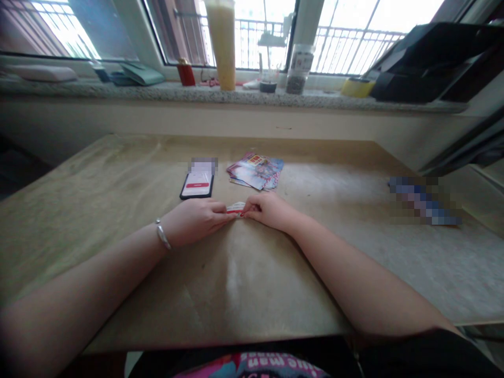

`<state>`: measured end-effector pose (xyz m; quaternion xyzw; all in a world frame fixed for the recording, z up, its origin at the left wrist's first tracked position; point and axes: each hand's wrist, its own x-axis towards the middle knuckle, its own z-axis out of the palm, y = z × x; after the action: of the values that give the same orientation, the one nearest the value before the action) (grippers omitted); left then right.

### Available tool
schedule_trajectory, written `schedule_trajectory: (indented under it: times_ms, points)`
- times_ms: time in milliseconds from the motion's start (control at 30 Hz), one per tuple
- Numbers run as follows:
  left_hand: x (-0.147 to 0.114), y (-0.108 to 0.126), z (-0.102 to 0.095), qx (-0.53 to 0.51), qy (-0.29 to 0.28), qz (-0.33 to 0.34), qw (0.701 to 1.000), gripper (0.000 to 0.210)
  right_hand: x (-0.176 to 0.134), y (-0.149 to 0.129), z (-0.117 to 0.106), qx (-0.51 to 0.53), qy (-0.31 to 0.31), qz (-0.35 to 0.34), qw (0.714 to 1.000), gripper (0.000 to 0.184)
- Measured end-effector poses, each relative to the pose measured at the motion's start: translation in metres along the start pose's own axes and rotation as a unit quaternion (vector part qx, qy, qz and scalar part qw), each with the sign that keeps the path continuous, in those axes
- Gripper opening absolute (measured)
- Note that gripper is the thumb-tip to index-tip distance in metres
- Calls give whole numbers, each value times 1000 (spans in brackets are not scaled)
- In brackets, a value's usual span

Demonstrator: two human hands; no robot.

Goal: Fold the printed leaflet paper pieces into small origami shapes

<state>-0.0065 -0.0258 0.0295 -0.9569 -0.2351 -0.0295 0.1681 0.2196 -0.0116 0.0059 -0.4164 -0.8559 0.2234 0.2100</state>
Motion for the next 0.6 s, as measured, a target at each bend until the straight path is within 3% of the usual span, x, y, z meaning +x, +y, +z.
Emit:
schedule_trajectory:
  times_ms: [233, 500, 600]
  points:
    - [0, 0, 2, 12, -2, 9, 1000, 23, -2, 2, -1, -62, 8, -67, 996, 6]
    - [2, 1, 1, -7, 3, 14, 1000, 22, -5, -3, 4, -32, 33, 5, 999, 5]
    - [3, 2, 0, -1, -3, 16, 1000, 22, -6, -4, 6, -53, 49, -4, 997, 6]
